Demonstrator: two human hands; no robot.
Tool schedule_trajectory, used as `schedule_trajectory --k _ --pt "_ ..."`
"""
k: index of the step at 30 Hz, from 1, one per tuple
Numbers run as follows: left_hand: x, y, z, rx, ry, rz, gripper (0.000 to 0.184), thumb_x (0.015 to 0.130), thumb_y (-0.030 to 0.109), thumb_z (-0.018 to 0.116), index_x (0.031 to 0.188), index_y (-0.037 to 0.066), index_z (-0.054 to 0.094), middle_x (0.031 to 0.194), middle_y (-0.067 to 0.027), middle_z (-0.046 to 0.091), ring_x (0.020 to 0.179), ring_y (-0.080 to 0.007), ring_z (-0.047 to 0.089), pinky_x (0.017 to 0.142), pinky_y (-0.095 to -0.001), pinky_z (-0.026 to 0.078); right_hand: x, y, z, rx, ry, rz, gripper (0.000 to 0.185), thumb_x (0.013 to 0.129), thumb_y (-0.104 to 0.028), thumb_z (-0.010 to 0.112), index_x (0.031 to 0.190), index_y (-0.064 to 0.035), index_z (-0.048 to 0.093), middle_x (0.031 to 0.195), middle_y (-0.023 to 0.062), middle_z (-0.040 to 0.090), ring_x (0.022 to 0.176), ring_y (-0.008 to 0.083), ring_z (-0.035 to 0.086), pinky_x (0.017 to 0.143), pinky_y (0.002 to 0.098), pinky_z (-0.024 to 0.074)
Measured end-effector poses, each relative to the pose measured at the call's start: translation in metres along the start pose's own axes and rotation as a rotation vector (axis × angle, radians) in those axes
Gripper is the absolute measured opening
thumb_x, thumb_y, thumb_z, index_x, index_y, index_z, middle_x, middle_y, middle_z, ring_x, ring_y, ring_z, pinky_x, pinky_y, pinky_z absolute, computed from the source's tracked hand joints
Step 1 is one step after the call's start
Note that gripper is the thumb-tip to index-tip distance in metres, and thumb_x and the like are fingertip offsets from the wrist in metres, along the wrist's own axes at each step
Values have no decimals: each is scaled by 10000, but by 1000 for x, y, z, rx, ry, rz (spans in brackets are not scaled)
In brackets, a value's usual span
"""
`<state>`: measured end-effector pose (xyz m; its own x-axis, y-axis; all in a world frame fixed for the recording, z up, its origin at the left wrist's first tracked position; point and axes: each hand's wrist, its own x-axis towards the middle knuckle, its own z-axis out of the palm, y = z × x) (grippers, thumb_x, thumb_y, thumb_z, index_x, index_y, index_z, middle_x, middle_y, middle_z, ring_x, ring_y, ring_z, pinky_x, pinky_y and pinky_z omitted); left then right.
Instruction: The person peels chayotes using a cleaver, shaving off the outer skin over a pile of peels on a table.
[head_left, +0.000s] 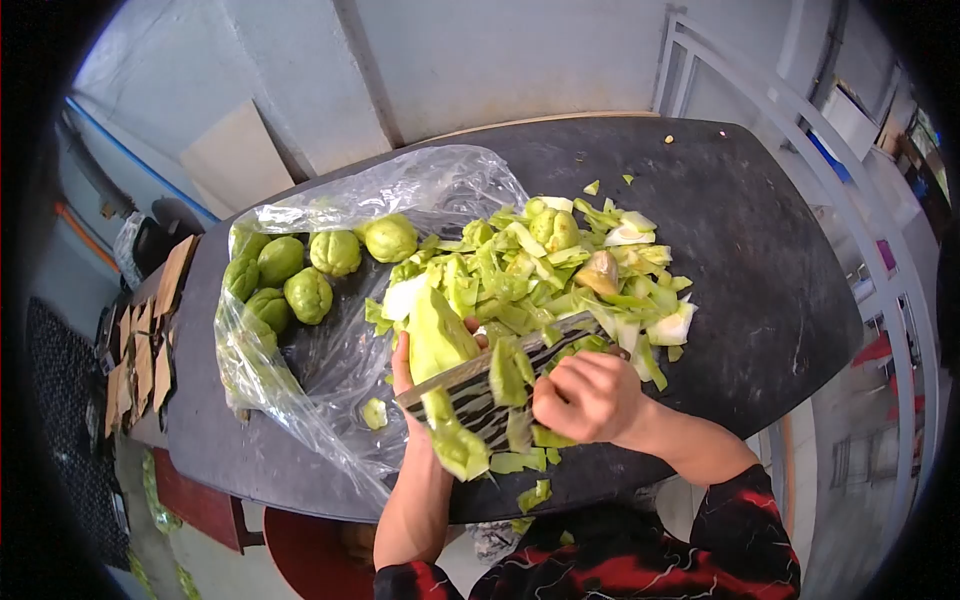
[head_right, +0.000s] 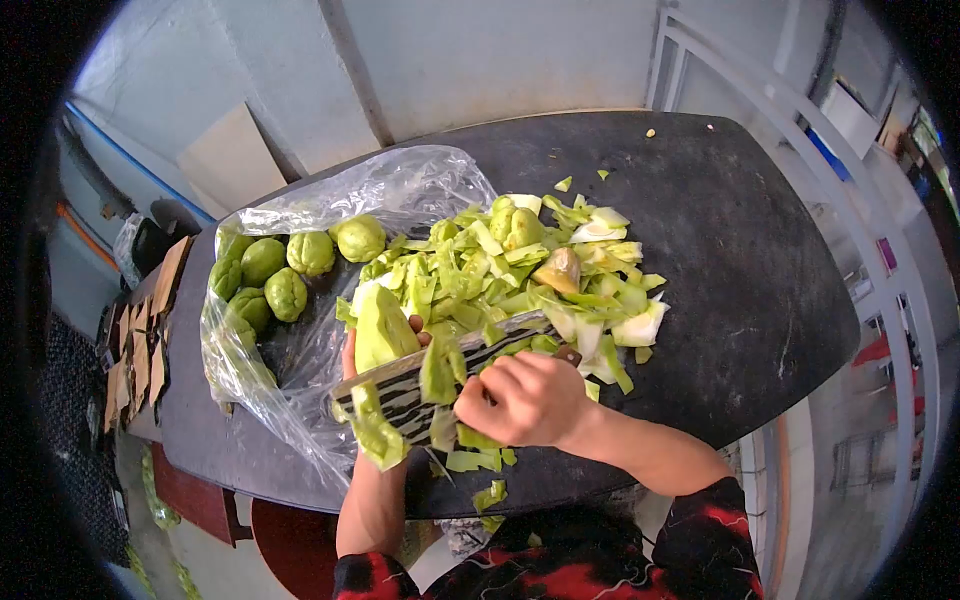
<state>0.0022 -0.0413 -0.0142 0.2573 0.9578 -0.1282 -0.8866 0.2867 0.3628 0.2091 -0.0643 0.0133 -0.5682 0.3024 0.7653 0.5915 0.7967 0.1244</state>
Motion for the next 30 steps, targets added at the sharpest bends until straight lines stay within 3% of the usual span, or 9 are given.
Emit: schedule_trajectory --k 6,14,17,18,19,22,24,27,30 --pt "-4 -8 10 -6 27 29 674 960 586 423 1244 -14 540 1045 -170 642 922 -297 657 790 -423 573 2 -10 2 17 16 -13 124 708 -54 631 771 -64 524 590 4 445 503 145 524 433 255 417" --pt "-8 -5 10 -23 -54 -34 649 961 578 425 1236 3 549 1049 -169 647 926 -289 657 787 -429 568 1 -12 2 43 10 -24 147 668 -44 638 757 -56 521 587 7 425 492 152 505 416 261 400" --pt "-7 -6 5 2 27 16 605 959 563 445 1260 50 558 1084 -149 654 998 -292 638 886 -465 528 -4 0 11 11 -21 31 96 775 -106 624 783 -108 529 582 -15 449 495 108 522 419 248 430" --pt "-9 -7 14 185 185 126 576 956 551 459 1276 84 566 1141 -140 650 1055 -299 621 964 -480 483 -6 10 17 5 -61 83 93 787 -106 623 783 -106 529 576 -13 454 492 113 538 420 260 448" --pt "-5 -6 23 12 206 107 562 956 539 464 1265 85 581 1157 -148 652 1074 -309 619 985 -469 470 -6 19 18 -7 -98 130 93 798 -106 621 784 -104 530 570 -10 458 489 118 554 422 271 467" --pt "-7 -4 25 -25 207 169 546 969 525 448 1301 108 565 1144 -165 664 1046 -300 643 957 -471 501 -3 15 14 -16 -90 110 99 798 -101 623 782 -102 526 573 -12 463 506 127 579 438 275 489" --pt "-6 -1 0 49 -31 87 548 958 524 464 1265 86 581 1189 -169 638 1064 -306 627 924 -470 508 1 3 7 -2 -66 78 102 786 -100 624 776 -103 523 573 -13 449 511 116 567 443 270 482" --pt "-7 -2 1 32 -99 10 531 967 510 451 1239 75 589 1130 -175 639 1018 -298 626 896 -459 512 2 -8 0 30 -56 51 106 801 -105 628 774 -111 525 568 -13 451 481 113 547 404 265 457" --pt "-9 -9 15 79 188 105 531 953 512 490 1270 93 570 1133 -111 643 1039 -259 615 937 -420 486 -3 16 16 33 -116 199 112 813 -106 629 794 -108 519 558 -6 498 456 137 577 385 294 470"
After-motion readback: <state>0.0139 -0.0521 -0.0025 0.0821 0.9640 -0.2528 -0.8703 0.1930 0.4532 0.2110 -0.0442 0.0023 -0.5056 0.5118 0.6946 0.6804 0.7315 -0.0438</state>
